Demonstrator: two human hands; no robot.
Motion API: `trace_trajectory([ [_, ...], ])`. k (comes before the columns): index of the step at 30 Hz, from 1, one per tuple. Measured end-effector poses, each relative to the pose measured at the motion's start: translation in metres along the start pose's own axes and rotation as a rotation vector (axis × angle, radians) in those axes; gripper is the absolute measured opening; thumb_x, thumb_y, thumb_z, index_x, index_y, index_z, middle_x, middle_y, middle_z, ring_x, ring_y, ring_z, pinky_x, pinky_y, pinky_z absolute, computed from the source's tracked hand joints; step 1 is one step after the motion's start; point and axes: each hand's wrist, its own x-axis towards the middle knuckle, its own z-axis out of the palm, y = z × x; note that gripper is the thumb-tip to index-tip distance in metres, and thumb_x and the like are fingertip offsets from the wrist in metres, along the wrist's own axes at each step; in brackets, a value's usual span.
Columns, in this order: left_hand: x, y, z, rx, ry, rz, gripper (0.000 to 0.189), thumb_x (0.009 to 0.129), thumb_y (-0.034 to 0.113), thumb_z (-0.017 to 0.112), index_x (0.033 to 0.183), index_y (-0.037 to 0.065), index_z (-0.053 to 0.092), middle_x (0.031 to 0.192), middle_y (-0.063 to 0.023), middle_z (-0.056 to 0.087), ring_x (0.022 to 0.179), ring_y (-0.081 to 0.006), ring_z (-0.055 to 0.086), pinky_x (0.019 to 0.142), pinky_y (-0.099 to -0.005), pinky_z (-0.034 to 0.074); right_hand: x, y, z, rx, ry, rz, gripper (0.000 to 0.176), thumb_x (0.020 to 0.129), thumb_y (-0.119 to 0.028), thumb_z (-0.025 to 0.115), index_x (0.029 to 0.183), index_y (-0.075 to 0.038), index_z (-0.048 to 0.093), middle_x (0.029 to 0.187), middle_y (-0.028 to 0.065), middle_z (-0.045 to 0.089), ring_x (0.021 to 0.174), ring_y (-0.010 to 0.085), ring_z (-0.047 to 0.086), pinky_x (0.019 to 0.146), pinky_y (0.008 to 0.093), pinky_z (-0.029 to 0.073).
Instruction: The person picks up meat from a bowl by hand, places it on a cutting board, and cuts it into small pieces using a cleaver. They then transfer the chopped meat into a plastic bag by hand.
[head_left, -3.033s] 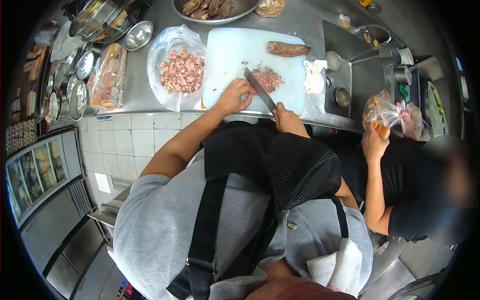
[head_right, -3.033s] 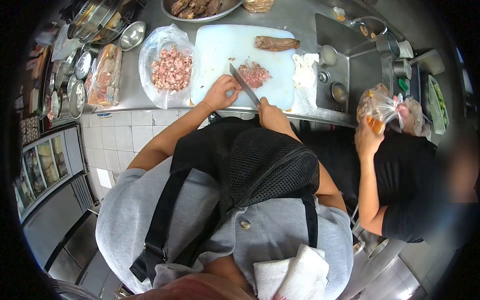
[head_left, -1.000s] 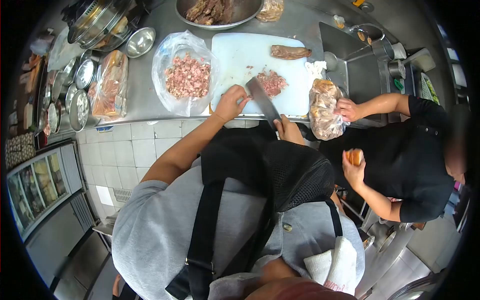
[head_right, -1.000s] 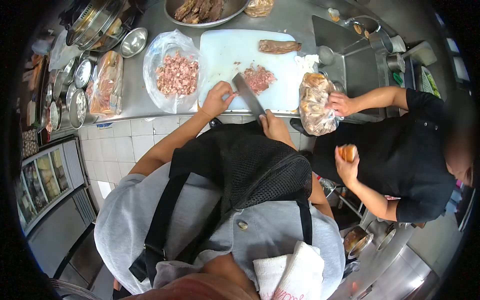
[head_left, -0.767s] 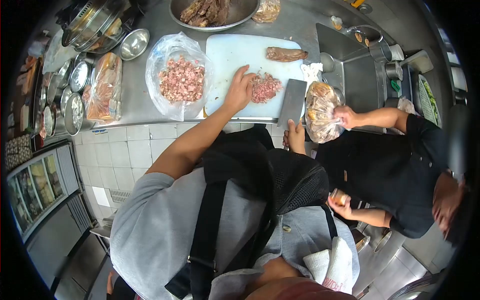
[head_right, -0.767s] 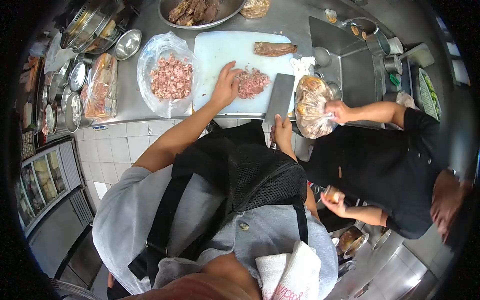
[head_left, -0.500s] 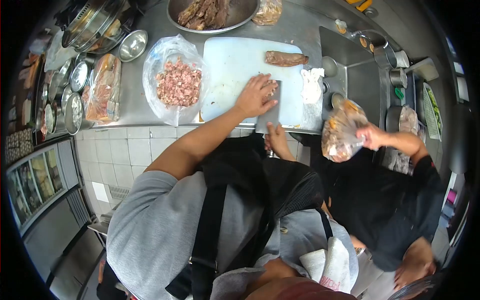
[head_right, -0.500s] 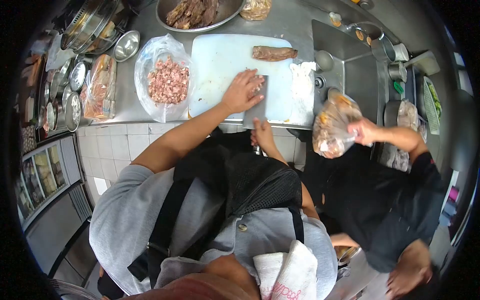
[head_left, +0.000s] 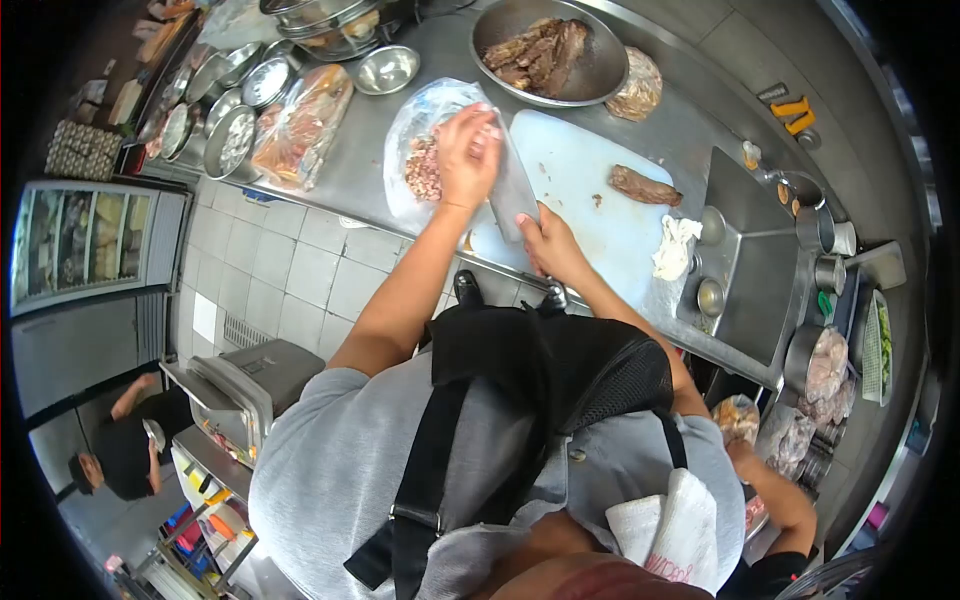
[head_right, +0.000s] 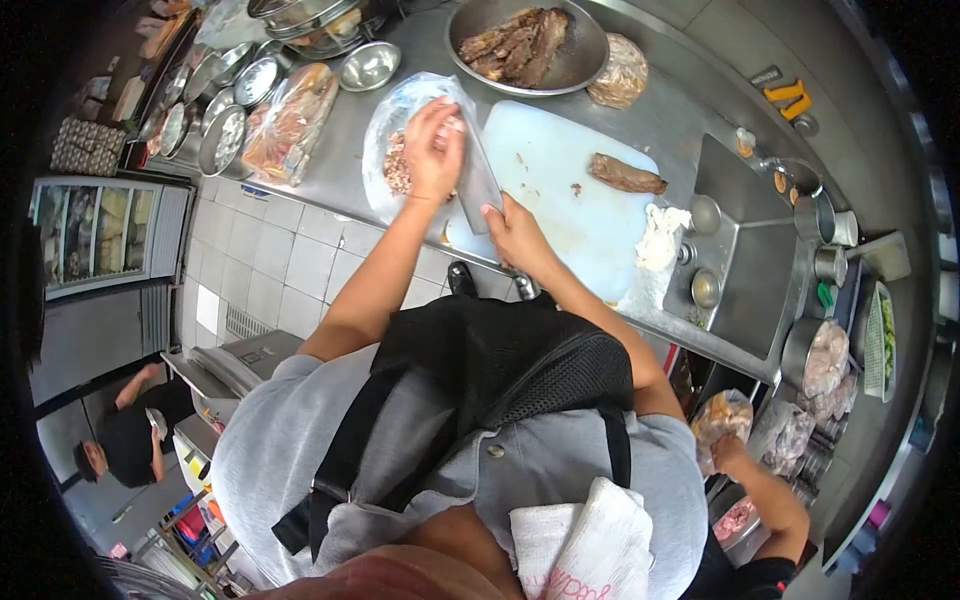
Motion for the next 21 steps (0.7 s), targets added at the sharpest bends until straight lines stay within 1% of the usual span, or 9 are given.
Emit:
trace_trajectory([
  [4, -0.005, -0.078, -0.024, -0.035, 0.003, -0.193, 0.021, 0.097, 0.023, 0.075, 0.106, 0.004, 0.075, 0.107, -0.0138, 0.074, 0.104, -0.0309, 0.07, 0.091, -0.04, 0.054, 0.0, -0.002, -0.021, -0.198, -0.06, 0.051, 0.033, 0.11, -0.031, 0.055, 0.118, 0.001, 0.056, 0.061, 0.0044, 0.053, 0.044, 0.014, 0.051, 0.043, 0.0336, 0.045],
  [6, -0.009, -0.103, -0.028, -0.2, -0.156, -0.551, 0.029, 0.101, 0.031, 0.073, 0.098, 0.002, 0.074, 0.084, -0.0084, 0.071, 0.081, -0.0195, 0.067, 0.077, -0.0331, 0.053, -0.01, 0.017, -0.04, -0.218, -0.028, 0.065, 0.034, 0.11, -0.032, 0.055, 0.118, 0.001, 0.056, 0.062, 0.0047, 0.054, 0.045, 0.0141, 0.051, 0.043, 0.0338, 0.045],
  [9, 0.011, -0.112, -0.04, -0.269, -0.287, -0.603, 0.035, 0.103, 0.035, 0.072, 0.094, 0.001, 0.074, 0.072, -0.0007, 0.064, 0.07, -0.01, 0.056, 0.068, -0.0291, 0.048, -0.029, 0.061, -0.066, -0.208, 0.097, 0.068, 0.034, 0.11, -0.031, 0.056, 0.118, 0.001, 0.059, 0.063, 0.0044, 0.054, 0.046, 0.0132, 0.051, 0.043, 0.0324, 0.044],
  [14, 0.022, -0.096, -0.047, -0.424, -0.351, -0.586, 0.033, 0.105, 0.032, 0.069, 0.099, 0.001, 0.075, 0.085, -0.0004, 0.068, 0.076, -0.0072, 0.058, 0.071, -0.027, 0.049, -0.079, 0.078, -0.089, -0.153, 0.281, 0.145, 0.032, 0.11, -0.03, 0.057, 0.118, 0.0, 0.061, 0.065, 0.0029, 0.055, 0.046, 0.0111, 0.049, 0.043, 0.0305, 0.041],
  [16, 0.013, -0.089, -0.057, -0.313, -0.689, -0.472, 0.028, 0.105, 0.027, 0.07, 0.11, 0.0, 0.077, 0.104, -0.0043, 0.075, 0.092, -0.0098, 0.066, 0.085, -0.0281, 0.054, -0.093, 0.081, -0.097, -0.151, 0.304, 0.19, 0.031, 0.11, -0.03, 0.057, 0.118, 0.0, 0.061, 0.066, 0.004, 0.057, 0.048, 0.0131, 0.051, 0.045, 0.0319, 0.043],
  [17, 0.009, -0.1, -0.055, -0.312, -0.687, -0.473, 0.028, 0.105, 0.027, 0.07, 0.11, 0.0, 0.077, 0.104, -0.0043, 0.075, 0.092, -0.0098, 0.066, 0.085, -0.0281, 0.054, -0.099, 0.084, -0.104, -0.156, 0.324, 0.231, 0.031, 0.11, -0.029, 0.057, 0.117, 0.0, 0.061, 0.067, 0.0051, 0.06, 0.049, 0.0152, 0.053, 0.047, 0.0332, 0.045],
  [19, 0.003, -0.129, -0.046, -0.356, -0.415, -0.472, 0.029, 0.104, 0.023, 0.071, 0.119, -0.001, 0.076, 0.121, -0.0076, 0.076, 0.107, -0.0141, 0.069, 0.099, -0.0299, 0.053, -0.102, 0.128, -0.131, -0.294, 0.336, 0.126, 0.03, 0.11, -0.029, 0.057, 0.117, 0.0, 0.062, 0.07, 0.0066, 0.064, 0.053, 0.0188, 0.056, 0.052, 0.0356, 0.048],
  [20, 0.015, -0.103, -0.055, -0.37, -0.285, -0.59, 0.027, 0.104, 0.022, 0.072, 0.118, 0.0, 0.077, 0.125, -0.0094, 0.076, 0.114, -0.0172, 0.068, 0.103, -0.0315, 0.051, -0.104, 0.143, -0.143, -0.428, 0.35, 0.02, 0.03, 0.11, -0.029, 0.057, 0.117, 0.0, 0.062, 0.073, 0.008, 0.068, 0.057, 0.0223, 0.059, 0.056, 0.038, 0.051],
  [21, 0.011, -0.129, -0.055, -0.369, -0.211, -0.614, 0.025, 0.103, 0.019, 0.072, 0.125, 0.008, 0.077, 0.133, -0.0107, 0.073, 0.121, -0.0171, 0.065, 0.111, -0.0326, 0.048, -0.113, 0.131, -0.152, -0.546, 0.338, 0.064, 0.031, 0.11, -0.029, 0.057, 0.12, 0.0, 0.062, 0.08, 0.0108, 0.071, 0.063, 0.025, 0.061, 0.063, 0.0403, 0.053],
])
